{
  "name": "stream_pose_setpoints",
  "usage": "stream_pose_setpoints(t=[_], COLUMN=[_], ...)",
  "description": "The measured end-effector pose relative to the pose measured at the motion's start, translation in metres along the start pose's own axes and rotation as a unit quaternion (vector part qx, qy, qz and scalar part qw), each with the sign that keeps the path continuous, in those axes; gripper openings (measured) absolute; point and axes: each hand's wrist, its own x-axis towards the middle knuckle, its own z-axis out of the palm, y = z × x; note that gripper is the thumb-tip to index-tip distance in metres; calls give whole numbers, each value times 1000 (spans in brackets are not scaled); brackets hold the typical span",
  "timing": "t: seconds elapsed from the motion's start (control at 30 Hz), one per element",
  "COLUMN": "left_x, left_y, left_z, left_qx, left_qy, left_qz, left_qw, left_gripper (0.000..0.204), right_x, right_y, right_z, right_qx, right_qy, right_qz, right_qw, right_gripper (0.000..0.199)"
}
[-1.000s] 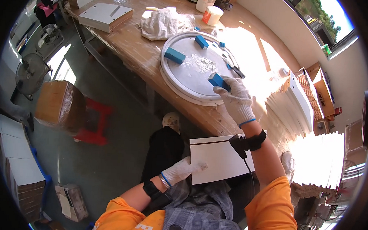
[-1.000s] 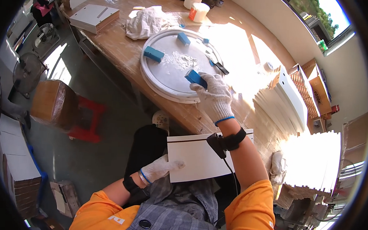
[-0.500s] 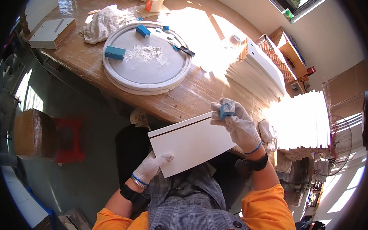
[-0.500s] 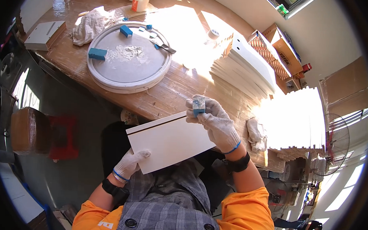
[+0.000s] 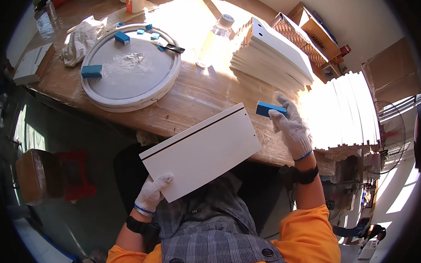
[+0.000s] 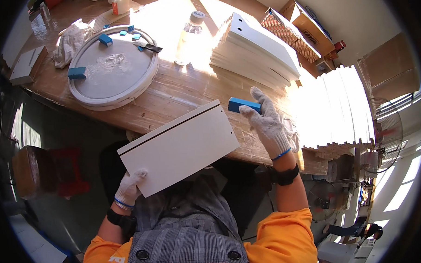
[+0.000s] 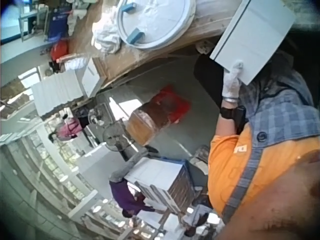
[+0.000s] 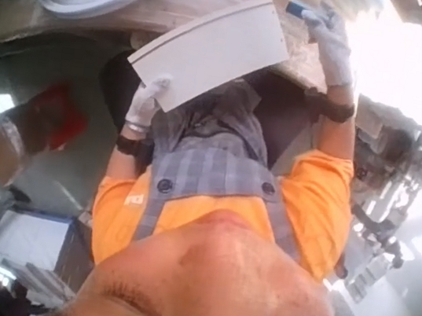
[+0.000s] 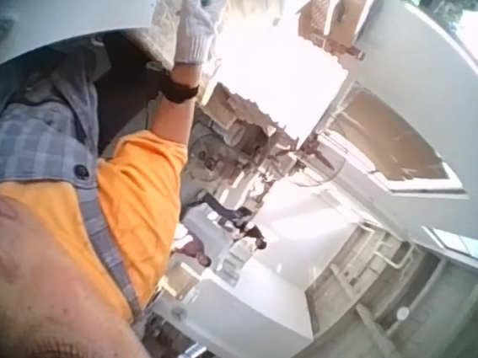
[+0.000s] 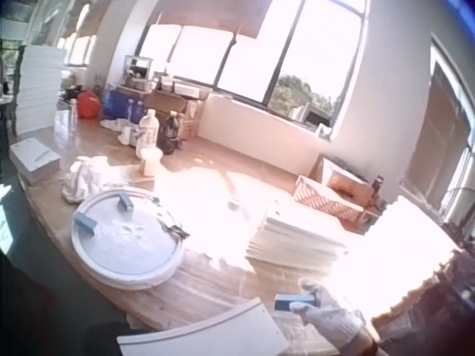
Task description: The worker wipes and applies edge sealant to white furniture boards in a manufacturing facility.
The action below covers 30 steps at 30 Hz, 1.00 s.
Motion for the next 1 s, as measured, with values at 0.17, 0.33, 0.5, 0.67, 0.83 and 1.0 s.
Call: stream_pose_setpoints(t=[0.17, 0.33, 0.5, 0.67, 0.83, 1.0], left_x=[0, -2, -1, -1, -1, -2], left_y=[0, -2, -4, -2, 0, -3], left_z=[1, 7, 1, 1, -3, -4], left_qx=[6, 50, 59, 66, 37, 57], left_qy=[2, 78, 74, 76, 43, 58], left_qz=[6, 31, 19, 17, 10, 13], left_qw=[1000, 995, 995, 995, 998, 997], left_gripper=[55, 48, 50, 52, 55, 53], right_x=[22, 27, 41, 52, 54, 54], right_y=[20, 12, 23, 30, 32, 35], right_z=[-11, 4, 11, 15, 15, 13], right_qx=[10, -106, -184, -187, -212, -196], right_qy=[17, 27, 40, 11, -8, 1], right_qz=[-35, -41, -63, -120, -123, -124], right_qw=[999, 993, 980, 975, 969, 973], right_gripper=[40, 42, 48, 51, 52, 51])
